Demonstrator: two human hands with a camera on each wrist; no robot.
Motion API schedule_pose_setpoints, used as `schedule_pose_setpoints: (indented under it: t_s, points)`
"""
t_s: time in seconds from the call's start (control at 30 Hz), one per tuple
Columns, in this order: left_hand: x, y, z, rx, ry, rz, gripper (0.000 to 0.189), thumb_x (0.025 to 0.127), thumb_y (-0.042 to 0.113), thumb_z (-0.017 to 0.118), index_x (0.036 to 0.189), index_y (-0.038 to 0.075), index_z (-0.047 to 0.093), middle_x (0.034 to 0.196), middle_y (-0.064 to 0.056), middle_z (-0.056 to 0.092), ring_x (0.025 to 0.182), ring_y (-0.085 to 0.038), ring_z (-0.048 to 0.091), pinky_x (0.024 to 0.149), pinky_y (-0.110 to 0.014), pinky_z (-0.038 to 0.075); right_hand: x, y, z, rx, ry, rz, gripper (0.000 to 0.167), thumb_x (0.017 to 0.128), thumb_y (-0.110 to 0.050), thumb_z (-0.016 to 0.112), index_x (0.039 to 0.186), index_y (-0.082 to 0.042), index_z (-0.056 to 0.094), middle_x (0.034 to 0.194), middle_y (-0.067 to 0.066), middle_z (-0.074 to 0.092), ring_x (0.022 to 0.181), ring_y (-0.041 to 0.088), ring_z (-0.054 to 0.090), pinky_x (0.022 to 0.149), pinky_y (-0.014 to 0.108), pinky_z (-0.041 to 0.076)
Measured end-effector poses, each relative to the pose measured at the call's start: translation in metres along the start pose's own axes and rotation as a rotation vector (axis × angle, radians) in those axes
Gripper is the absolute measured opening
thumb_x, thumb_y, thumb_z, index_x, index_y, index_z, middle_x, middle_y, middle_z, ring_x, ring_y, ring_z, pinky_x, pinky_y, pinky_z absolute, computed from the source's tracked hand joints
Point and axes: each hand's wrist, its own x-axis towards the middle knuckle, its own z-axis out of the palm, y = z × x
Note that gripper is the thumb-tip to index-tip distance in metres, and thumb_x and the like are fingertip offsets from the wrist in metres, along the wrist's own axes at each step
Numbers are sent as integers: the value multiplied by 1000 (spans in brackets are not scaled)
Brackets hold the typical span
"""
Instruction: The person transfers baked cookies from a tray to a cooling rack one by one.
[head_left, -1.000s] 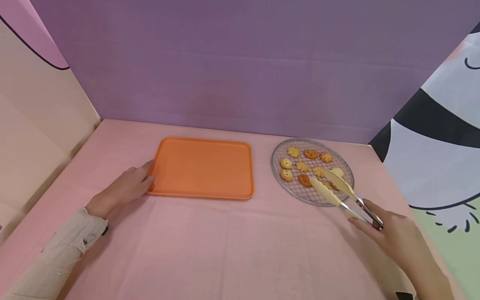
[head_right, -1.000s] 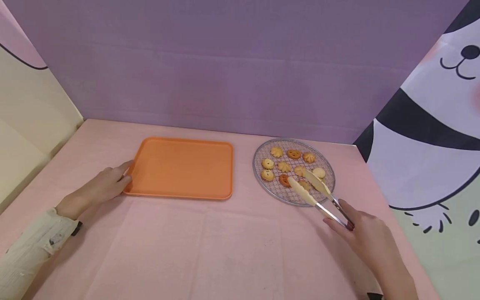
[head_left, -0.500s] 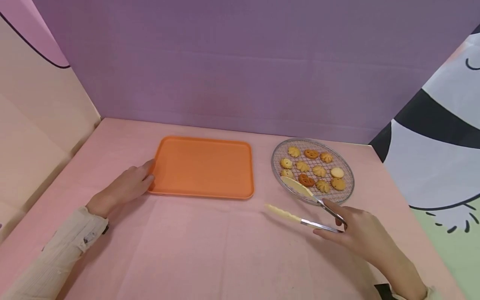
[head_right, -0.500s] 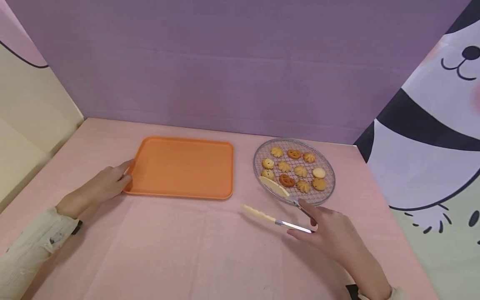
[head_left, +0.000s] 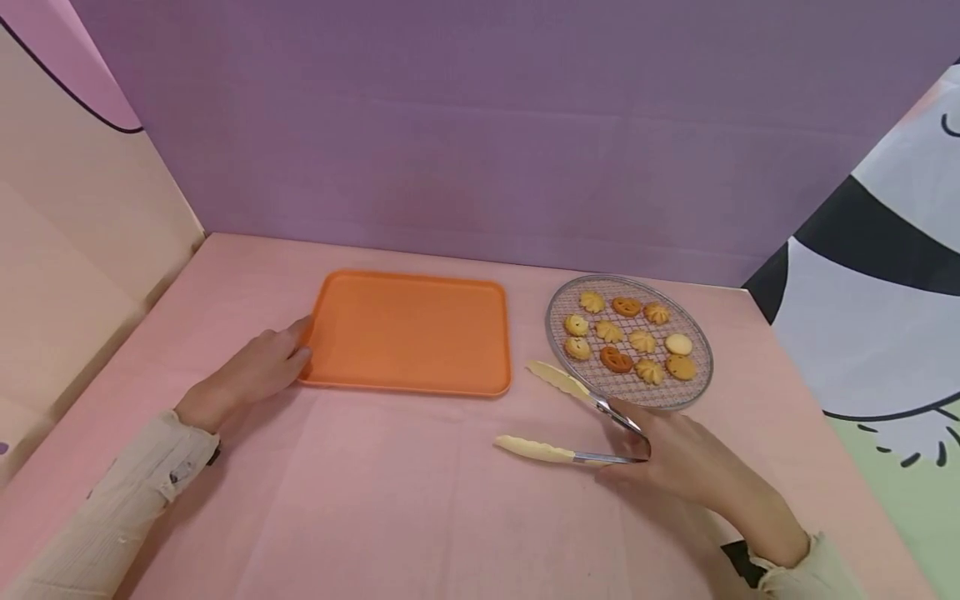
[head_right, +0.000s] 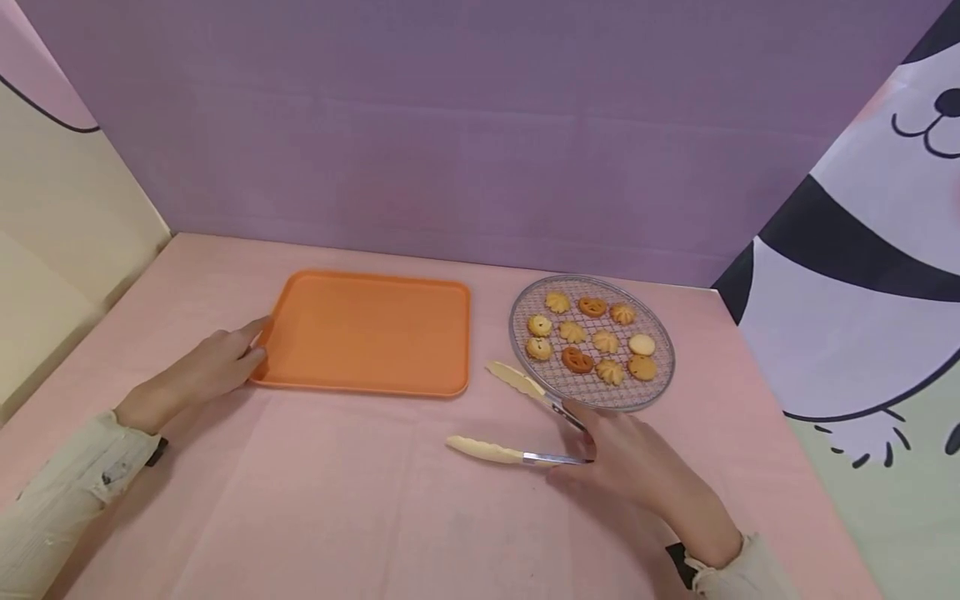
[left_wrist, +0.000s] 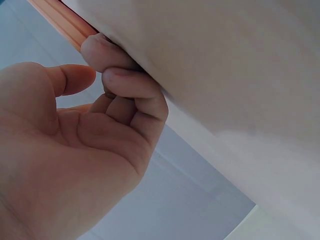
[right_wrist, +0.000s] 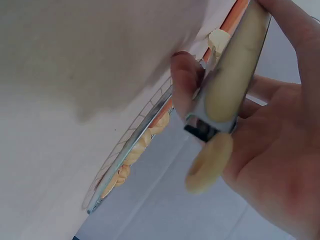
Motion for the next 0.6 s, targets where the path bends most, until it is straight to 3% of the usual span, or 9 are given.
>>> schedule_pose_setpoints:
  t_s: [0.37, 0.6]
  points:
    - [0, 1, -1, -20, -16, -8, 59, 103, 14, 41, 152, -12, 21, 74, 1, 61, 75, -17, 57, 88, -46, 41, 3, 2, 4, 13, -23, 28, 88, 69, -58, 84, 139, -14, 56, 85, -4, 55, 77, 15, 51, 68, 36, 44]
    - [1, 0, -2, -4, -16, -29, 59, 102, 13, 43, 152, -11, 23, 74, -5, 49, 66, -18, 53, 72, -38, 45, 2, -1, 4, 6, -42, 68, 91, 67, -57, 85, 141, -12, 55, 100, 3, 62, 80, 17, 53, 69, 38, 48]
